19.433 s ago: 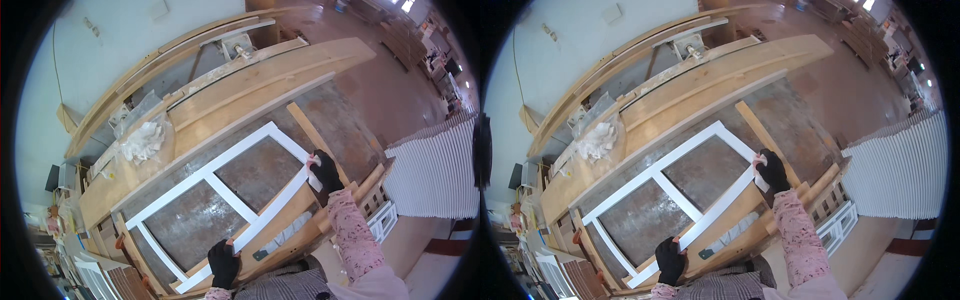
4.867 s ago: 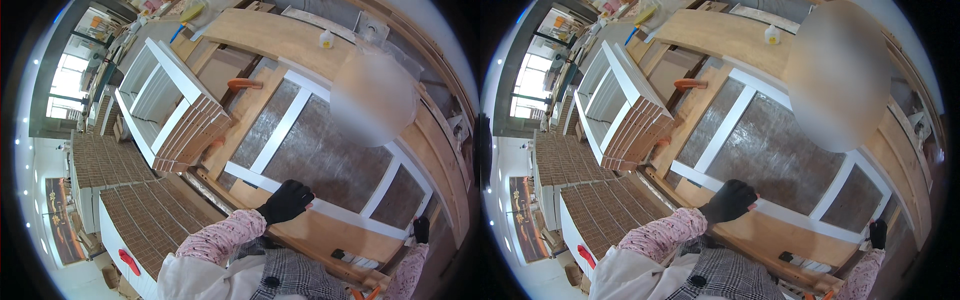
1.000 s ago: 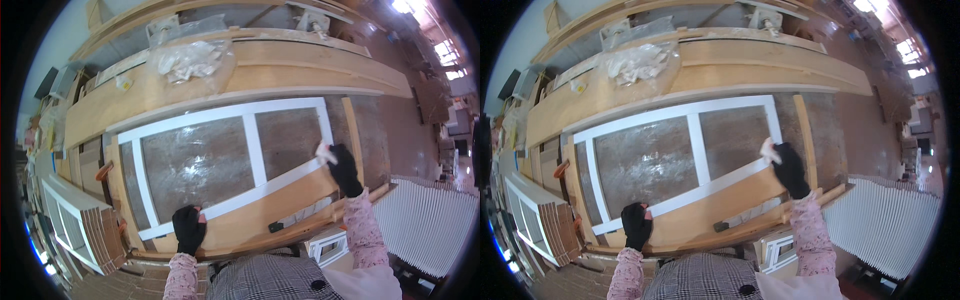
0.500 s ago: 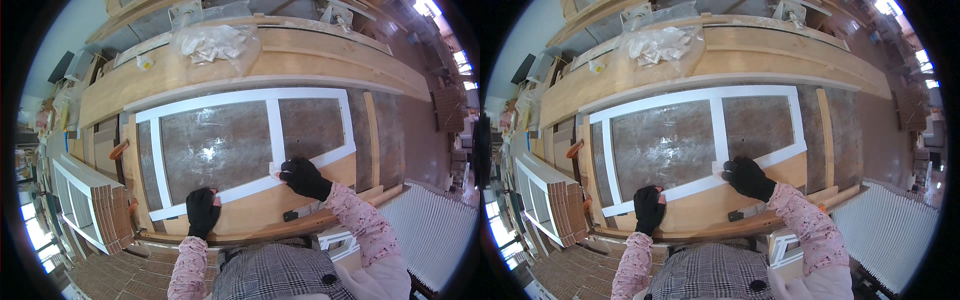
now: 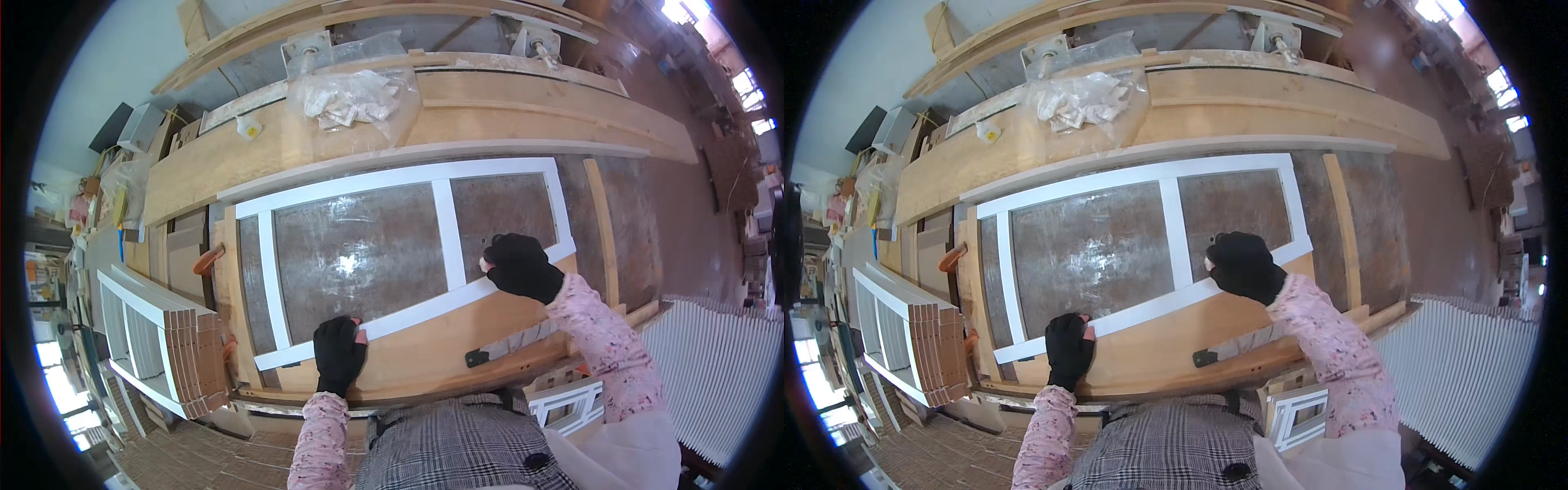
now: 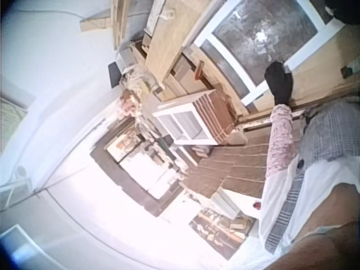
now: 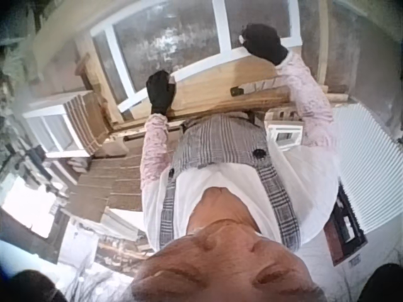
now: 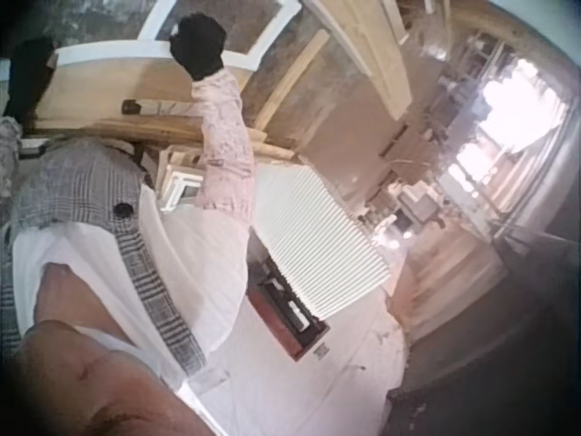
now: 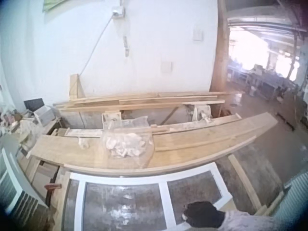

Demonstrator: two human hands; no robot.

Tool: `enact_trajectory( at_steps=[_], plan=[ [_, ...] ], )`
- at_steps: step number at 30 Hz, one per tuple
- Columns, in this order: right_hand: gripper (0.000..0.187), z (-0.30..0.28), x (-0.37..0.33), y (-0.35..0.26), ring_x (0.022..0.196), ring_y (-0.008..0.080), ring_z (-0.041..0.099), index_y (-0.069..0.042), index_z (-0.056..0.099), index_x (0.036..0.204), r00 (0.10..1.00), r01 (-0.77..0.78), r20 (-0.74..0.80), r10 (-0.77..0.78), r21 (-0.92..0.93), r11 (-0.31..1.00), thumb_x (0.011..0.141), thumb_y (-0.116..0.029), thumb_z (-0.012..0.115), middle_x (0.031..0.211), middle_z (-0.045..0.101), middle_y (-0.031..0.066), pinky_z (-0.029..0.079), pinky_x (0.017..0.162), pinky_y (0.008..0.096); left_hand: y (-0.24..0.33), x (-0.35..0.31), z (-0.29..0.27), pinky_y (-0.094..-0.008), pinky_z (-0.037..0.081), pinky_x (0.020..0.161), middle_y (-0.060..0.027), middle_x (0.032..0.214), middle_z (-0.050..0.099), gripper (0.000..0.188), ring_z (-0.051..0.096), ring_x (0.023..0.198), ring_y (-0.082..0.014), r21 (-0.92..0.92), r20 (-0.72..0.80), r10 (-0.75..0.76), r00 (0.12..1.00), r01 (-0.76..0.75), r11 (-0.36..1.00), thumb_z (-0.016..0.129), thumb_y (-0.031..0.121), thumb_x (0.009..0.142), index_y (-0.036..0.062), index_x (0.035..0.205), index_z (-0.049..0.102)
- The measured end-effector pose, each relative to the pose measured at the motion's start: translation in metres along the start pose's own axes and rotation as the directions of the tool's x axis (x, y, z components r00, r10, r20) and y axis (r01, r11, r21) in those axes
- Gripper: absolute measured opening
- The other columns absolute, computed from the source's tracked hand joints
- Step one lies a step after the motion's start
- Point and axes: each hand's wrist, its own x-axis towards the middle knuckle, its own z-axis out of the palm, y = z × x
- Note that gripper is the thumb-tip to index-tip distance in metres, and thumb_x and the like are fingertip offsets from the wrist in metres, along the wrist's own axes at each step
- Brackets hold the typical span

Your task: The person wipes white wooden frames with a cloth on a workbench and stacks them onto a wooden pallet.

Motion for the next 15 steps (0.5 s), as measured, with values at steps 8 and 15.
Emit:
enact_trajectory(
  at_steps=[8,15],
  plan=[
    [0.013,0.043,-0.009,-0.016,0.070,0.0333,0.064,-0.011,0.065,0.071,0.995,0.076,0.052,-0.083,0.112,0.991,0.073,-0.023,0.071,0.073,0.062,0.0123,0.051,0.061,0.0478,0.003,0.008,0.007,-0.0493,0.044,0.086,-0.0132,0.103,0.064,0.027,0.058,0.099,-0.0361,0.007,0.031,-0.006,1.000,0.005,1.000,0.066,0.024,0.085,0.0077,0.107,0.066],
    [0.014,-0.034,-0.022,0.123,0.080,0.0303,0.067,-0.005,0.065,0.086,0.889,-0.286,-0.308,0.338,0.204,0.936,0.082,-0.019,0.068,0.081,0.065,0.0134,0.053,0.073,0.0430,0.005,0.001,0.007,-0.0494,0.044,0.088,-0.0145,0.103,0.064,0.028,0.058,0.100,-0.0363,-0.003,-0.009,-0.059,0.998,0.059,0.998,0.069,0.023,0.081,0.0067,0.104,0.067]
  ],
)
